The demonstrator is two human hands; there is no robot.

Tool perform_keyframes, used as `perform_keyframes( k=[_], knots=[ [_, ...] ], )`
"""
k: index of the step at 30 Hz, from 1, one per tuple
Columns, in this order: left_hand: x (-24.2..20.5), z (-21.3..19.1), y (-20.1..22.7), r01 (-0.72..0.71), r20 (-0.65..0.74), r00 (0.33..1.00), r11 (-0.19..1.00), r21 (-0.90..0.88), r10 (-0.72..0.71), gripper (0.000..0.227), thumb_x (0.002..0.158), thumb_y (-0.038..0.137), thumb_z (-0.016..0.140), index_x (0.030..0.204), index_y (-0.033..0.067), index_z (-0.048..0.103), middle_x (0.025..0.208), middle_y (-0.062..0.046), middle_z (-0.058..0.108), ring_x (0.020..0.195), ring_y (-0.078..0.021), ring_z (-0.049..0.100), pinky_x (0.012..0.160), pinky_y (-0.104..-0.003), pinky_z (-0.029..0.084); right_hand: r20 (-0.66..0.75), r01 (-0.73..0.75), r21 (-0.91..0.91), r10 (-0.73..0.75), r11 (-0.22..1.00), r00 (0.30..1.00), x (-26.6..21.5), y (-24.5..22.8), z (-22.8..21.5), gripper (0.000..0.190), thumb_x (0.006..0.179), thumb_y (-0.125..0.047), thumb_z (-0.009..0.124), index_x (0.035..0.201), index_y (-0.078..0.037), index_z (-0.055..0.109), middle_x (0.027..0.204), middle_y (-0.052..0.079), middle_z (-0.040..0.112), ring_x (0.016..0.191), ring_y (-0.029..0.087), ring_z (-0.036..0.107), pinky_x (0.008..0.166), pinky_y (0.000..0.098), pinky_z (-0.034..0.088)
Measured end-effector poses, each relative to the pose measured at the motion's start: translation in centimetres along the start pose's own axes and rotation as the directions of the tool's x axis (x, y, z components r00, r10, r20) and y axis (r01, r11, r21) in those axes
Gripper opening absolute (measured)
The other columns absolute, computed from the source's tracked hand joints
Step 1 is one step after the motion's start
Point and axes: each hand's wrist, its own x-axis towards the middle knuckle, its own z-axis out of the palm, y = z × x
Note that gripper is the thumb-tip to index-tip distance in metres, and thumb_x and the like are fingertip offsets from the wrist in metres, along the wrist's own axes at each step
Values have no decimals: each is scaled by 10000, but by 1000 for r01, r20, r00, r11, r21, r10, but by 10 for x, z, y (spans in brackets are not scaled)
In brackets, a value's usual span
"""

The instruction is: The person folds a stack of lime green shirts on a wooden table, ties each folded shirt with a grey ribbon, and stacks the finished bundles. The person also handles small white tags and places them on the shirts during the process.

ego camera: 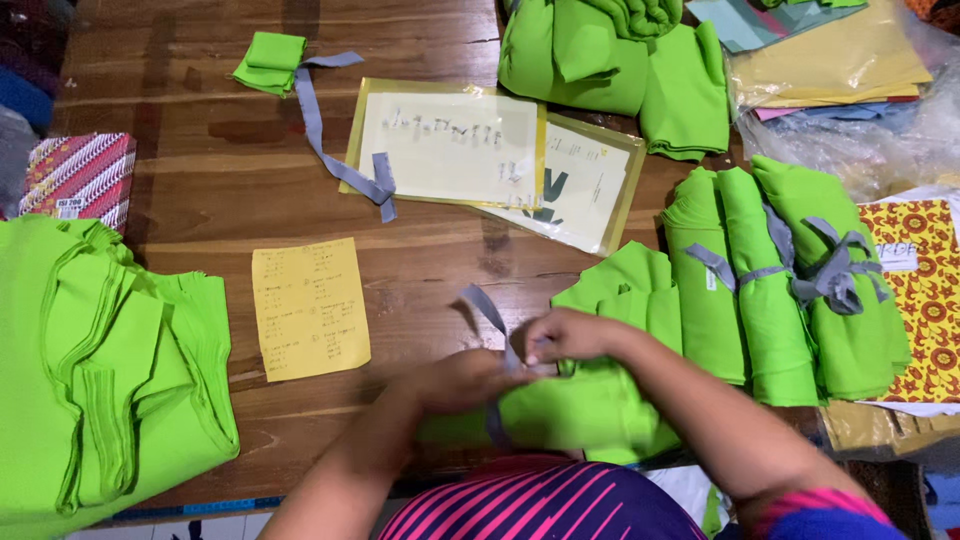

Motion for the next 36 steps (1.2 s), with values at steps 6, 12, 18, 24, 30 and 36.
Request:
perform_keyframes(
  k=[6,12,18,24,30,36],
  knots=[
    [-18,36,-25,455,-125,815,490,744,-566,289,804,365,627,688,106,684,752,-91,558,653,-319,617,523,-493,496,-104,-240,-786,260,570,960,49,-101,20,184,851,-336,651,851,-176,744,745,114,715,767,382,701,673,503,525],
    [-55,31,-23,950,-425,306,305,71,-852,388,822,436,628,1028,109,600,928,-156,630,949,-394,658,810,-536,517,-417,-497,-505,304,706,856,34,-25,75,160,881,-337,595,876,-230,713,748,65,706,792,343,705,692,468,548],
    [-72,34,-35,765,-527,485,631,-130,-697,429,996,340,439,1176,-6,617,1045,-250,621,1054,-453,582,956,-533,424,-449,-362,-83,290,928,845,20,-29,120,97,836,-115,710,871,-178,776,871,62,771,877,279,733,853,386,560],
    [-69,51,-50,782,-464,440,582,-223,-769,332,980,320,478,810,147,706,776,-116,687,821,-309,677,808,-407,502,-639,-170,-239,-23,956,769,38,-8,140,108,752,-109,761,850,-154,764,823,97,715,828,333,698,762,408,563],
    [-36,50,-11,713,-552,374,612,-344,-746,414,1008,350,369,891,73,654,811,-174,667,787,-310,655,771,-469,500,-677,-411,-438,7,799,736,44,-6,123,171,786,-213,714,866,-175,569,834,70,606,784,356,679,695,500,551],
    [-8,43,25,663,-691,382,703,-257,-613,238,933,202,529,1012,45,691,803,-147,623,763,-322,630,759,-419,485,-675,-448,-351,110,822,730,35,12,110,126,839,-262,598,938,-220,533,814,91,648,830,362,684,724,493,550]
  ],
)
